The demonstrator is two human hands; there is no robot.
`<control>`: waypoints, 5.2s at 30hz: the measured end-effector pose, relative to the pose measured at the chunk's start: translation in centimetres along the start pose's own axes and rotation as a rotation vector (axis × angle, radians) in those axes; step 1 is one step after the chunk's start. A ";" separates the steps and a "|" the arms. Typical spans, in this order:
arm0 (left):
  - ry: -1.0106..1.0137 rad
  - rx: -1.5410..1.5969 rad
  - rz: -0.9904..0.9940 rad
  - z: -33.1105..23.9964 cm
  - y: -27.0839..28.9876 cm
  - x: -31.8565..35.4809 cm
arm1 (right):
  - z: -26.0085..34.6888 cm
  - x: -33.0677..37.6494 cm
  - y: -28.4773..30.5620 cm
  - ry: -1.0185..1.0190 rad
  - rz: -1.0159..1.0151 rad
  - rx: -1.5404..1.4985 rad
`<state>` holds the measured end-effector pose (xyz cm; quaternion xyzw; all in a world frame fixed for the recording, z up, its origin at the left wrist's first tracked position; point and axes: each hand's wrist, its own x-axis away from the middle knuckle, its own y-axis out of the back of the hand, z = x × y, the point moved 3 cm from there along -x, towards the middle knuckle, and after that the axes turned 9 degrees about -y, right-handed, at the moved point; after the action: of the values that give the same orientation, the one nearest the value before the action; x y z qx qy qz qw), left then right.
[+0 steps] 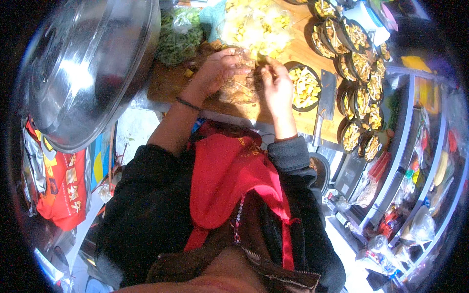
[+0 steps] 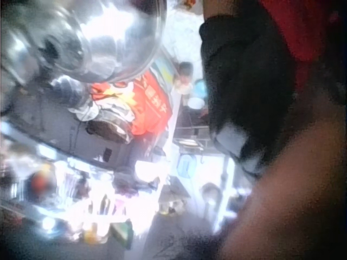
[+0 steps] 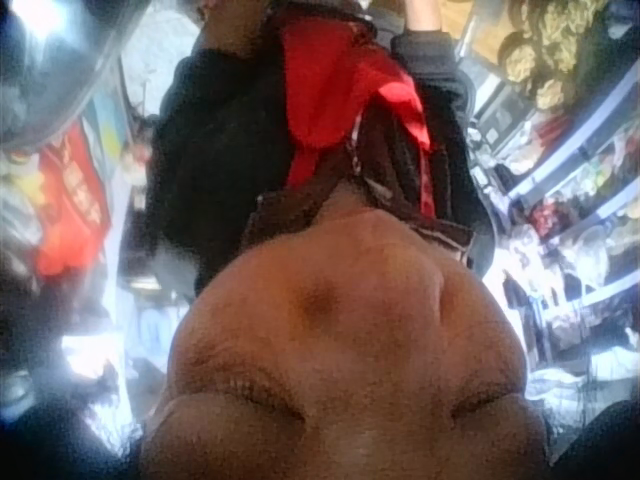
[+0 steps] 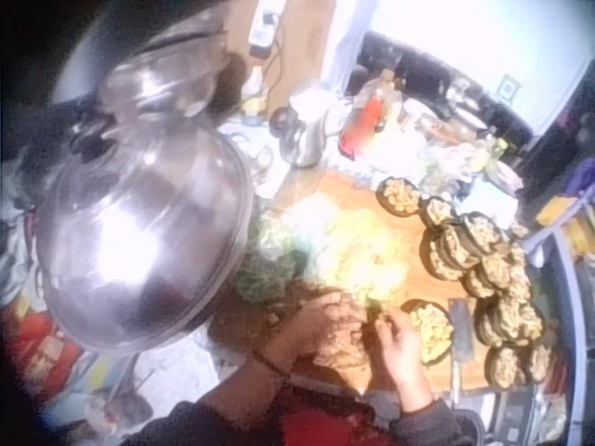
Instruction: The person assembles food by placing shredded meat and diced yellow pieces into small round containers. They use both hands to pick up ingredients from a cutting board and arrange them into the containers, then place the filled containers into a larger metal tray.
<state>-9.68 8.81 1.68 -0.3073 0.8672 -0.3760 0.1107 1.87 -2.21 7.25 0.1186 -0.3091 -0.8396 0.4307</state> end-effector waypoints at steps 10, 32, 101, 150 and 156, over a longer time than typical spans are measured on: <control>-0.050 -0.182 -0.048 3.0 -5.2 -1.3 | -2.1 1.5 1.8 -0.276 0.147 -0.900; -0.027 -0.553 0.121 9.1 -9.2 -4.2 | -8.8 1.9 8.5 -0.346 -0.055 -0.650; -0.716 -1.289 0.746 11.8 -12.8 -14.7 | -12.8 3.9 15.8 -0.326 -0.106 -0.627; -0.505 -1.284 0.212 10.4 -11.6 -12.5 | -13.6 -4.4 11.5 -0.357 -0.509 0.006; -0.366 -1.297 0.128 9.4 -10.8 -11.9 | -12.7 -3.7 12.1 -0.238 -0.571 0.005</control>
<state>8.52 4.97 2.50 -0.3183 0.9011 0.2857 0.0708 17.90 -9.92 4.59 0.1026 -0.3135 -0.9340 0.1376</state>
